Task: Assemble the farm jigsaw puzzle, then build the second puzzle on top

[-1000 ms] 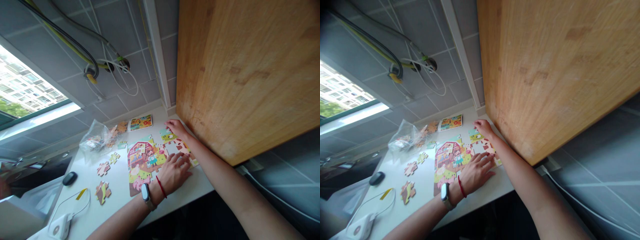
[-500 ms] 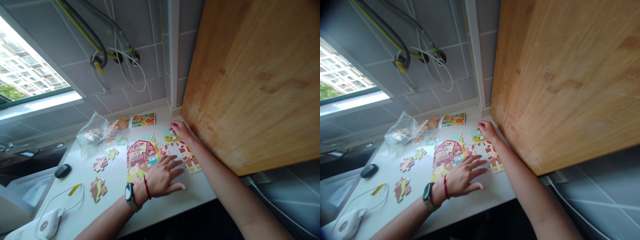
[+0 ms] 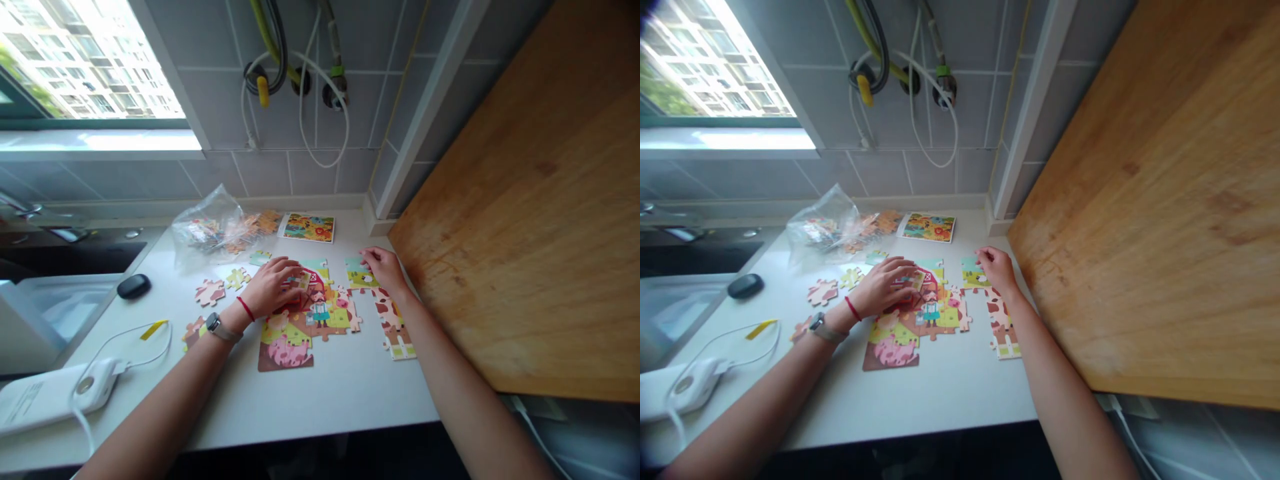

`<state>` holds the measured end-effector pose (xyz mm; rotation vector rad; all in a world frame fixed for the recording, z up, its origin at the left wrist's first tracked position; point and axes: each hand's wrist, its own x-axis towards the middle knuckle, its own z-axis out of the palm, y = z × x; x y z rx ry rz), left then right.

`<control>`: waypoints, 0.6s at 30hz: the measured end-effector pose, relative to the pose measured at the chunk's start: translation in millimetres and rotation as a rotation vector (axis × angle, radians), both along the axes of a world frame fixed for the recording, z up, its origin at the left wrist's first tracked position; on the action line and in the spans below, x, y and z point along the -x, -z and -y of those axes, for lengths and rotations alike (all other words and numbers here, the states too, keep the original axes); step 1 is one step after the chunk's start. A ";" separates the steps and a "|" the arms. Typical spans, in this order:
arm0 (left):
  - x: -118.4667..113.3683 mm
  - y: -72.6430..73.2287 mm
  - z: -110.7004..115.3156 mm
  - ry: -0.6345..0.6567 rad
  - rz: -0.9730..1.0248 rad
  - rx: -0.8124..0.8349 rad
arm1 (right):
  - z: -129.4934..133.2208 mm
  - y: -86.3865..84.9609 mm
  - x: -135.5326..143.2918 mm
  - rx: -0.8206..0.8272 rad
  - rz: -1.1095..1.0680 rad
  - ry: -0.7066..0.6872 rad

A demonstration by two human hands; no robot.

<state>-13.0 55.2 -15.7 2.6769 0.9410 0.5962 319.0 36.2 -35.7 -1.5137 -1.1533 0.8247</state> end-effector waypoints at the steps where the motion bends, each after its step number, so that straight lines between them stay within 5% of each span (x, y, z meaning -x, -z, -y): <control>1: -0.2 1.2 -0.2 0.019 -0.001 0.014 | 0.8 -0.6 0.5 -0.001 0.018 -0.004; 18: -2.8 9.9 1.9 0.033 0.103 0.106 | 5.6 -3.1 4.8 0.005 0.222 -0.020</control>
